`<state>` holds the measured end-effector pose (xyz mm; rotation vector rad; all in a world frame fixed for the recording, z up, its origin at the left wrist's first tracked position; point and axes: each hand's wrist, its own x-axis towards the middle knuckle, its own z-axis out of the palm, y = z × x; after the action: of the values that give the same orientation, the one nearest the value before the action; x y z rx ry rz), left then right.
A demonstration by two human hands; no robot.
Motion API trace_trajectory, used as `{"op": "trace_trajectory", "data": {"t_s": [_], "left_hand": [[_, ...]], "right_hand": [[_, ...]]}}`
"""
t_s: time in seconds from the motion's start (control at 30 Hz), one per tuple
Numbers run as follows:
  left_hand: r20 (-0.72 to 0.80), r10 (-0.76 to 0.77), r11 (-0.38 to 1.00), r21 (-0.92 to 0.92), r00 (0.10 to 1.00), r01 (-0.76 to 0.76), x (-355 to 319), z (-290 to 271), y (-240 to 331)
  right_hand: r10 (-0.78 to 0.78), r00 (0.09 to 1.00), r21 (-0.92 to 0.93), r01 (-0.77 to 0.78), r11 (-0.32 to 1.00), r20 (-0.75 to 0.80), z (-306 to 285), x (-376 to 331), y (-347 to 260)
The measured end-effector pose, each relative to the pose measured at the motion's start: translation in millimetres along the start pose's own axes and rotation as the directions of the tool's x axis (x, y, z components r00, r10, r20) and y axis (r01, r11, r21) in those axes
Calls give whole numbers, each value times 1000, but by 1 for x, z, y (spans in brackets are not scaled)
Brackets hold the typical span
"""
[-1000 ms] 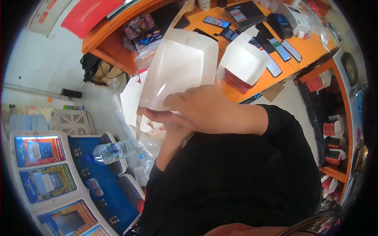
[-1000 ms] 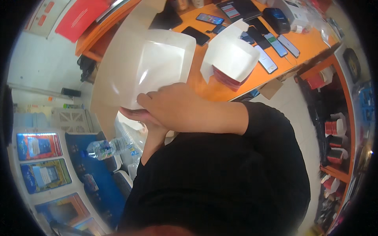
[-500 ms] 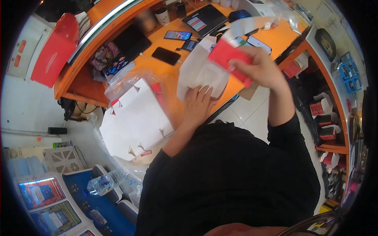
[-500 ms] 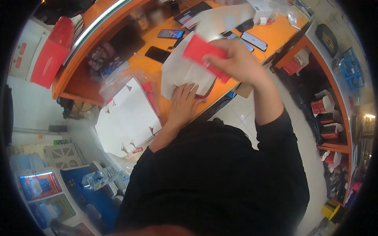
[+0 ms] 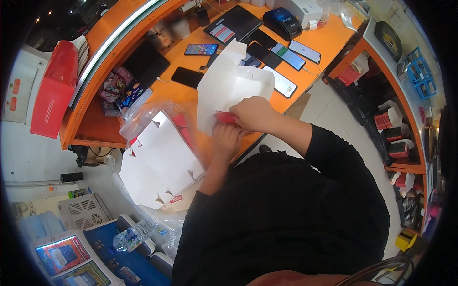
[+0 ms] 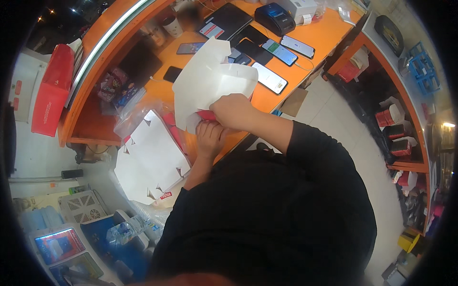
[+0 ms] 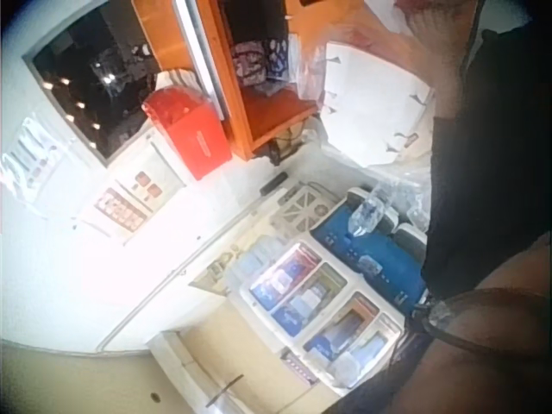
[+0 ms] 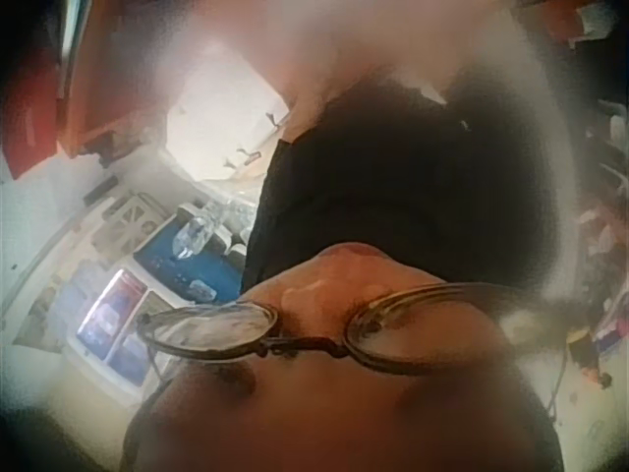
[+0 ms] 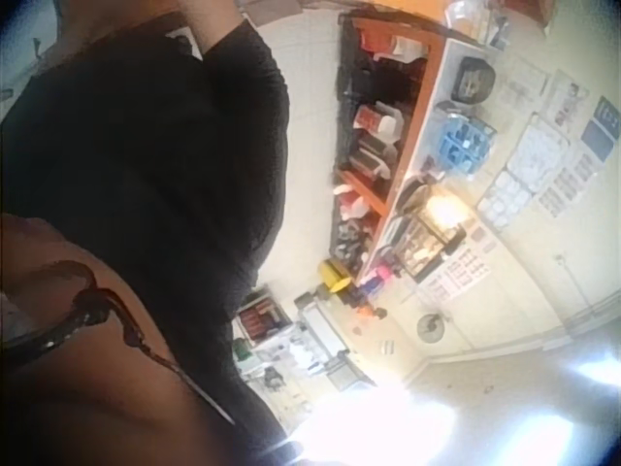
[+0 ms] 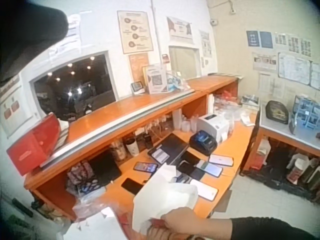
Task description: The person folds and assembles cardboard food boxes by hand at a desk, interlocking the tabs to create a finished container.
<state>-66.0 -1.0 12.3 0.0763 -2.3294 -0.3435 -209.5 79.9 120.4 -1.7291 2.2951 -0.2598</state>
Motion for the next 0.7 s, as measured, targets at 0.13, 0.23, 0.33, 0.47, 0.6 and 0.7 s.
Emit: {"op": "trace_trajectory", "data": {"t_s": [0.13, 0.23, 0.33, 0.47, 0.6, 0.7], "left_hand": [[-20, -14, 1000, 3, 1000, 14, -2, 4, 2], [-42, -4, 1000, -17, 999, 3, -1, 5, 3], [-69, 22, 999, -40, 997, -25, -3, 10, 3], [-94, 54, 993, -100, 994, -63, -9, 13, 1], [-85, 23, 989, -141, 996, -34, -10, 22, 1], [-73, 43, 989, -140, 996, -53, -10, 23, -4]], "right_hand": [[-21, 998, -30, 23, 999, 54, -4, -1, -2], [-6, 1000, -24, 7, 1000, 31, 5, -5, 0], [39, 998, 22, -38, 999, -52, 20, -2, -6], [108, 992, 94, -102, 990, -61, 28, -9, -16], [91, 983, 149, -67, 987, -162, 44, -9, -7], [108, 991, 152, -96, 984, -74, 33, -8, -10]]}}
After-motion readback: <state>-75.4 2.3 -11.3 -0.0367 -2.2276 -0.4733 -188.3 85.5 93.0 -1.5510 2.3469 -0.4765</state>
